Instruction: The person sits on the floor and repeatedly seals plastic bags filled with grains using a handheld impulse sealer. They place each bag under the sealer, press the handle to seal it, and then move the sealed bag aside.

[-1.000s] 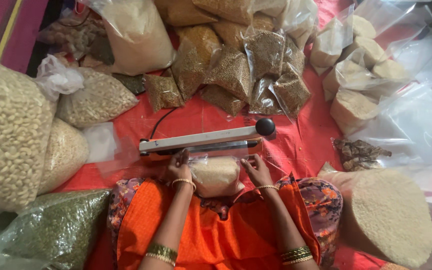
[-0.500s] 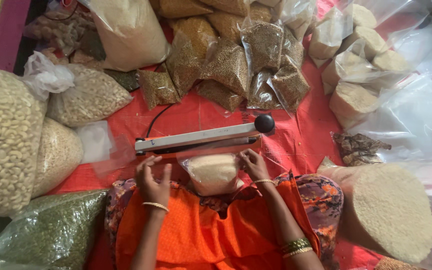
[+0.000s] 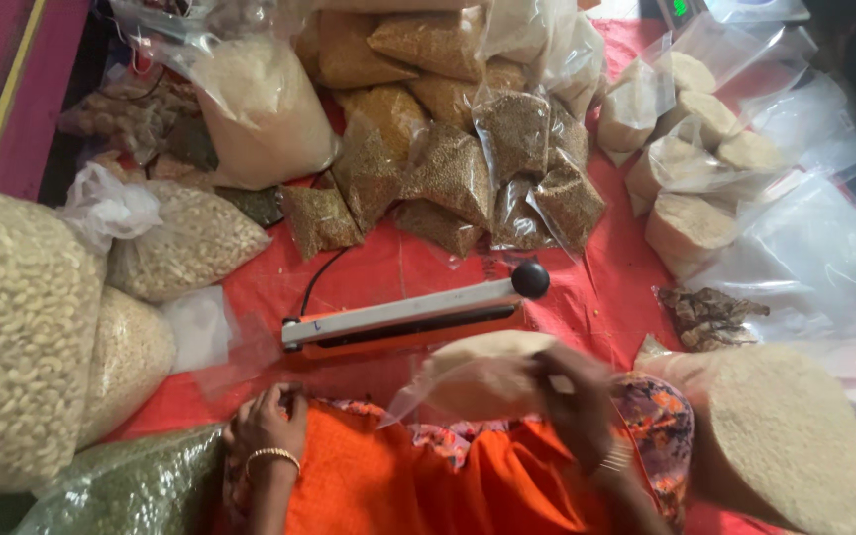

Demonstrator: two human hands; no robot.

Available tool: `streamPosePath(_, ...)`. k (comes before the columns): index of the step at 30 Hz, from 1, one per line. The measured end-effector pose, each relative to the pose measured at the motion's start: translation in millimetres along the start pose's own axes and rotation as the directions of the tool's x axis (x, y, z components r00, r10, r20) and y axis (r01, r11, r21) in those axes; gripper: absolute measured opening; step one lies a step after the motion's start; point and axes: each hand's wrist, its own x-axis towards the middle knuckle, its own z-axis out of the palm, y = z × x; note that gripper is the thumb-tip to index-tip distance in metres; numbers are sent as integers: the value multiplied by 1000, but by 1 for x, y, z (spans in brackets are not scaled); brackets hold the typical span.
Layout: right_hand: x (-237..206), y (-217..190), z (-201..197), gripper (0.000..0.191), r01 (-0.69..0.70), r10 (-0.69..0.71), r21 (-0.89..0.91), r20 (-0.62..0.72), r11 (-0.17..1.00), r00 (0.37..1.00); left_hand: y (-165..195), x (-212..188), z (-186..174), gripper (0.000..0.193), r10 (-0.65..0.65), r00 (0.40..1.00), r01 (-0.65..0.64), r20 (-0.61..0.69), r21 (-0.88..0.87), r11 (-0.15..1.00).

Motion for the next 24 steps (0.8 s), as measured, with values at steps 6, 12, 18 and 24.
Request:
streamPosePath(6,33,-41,-136,27,279,-315,-394,-29,876,949,21,-1,-8,17,-1,998,3,-63,39,999)
streamPosePath(12,136,80,-157,25,-222,170,-195,-252,955,953,20,3,8,16,-30,988,32,-155,14,999)
streamPosePath(18,375,163,-140,23,-59,2,-188,-288,980,958,-4,11,63,14,21,930,-12,-367,28,1000)
streamPosePath(24,505,170,-71,21,66,-44,39,-415,997,909,-34,26,101,14,253,758,-208,-602,144,967)
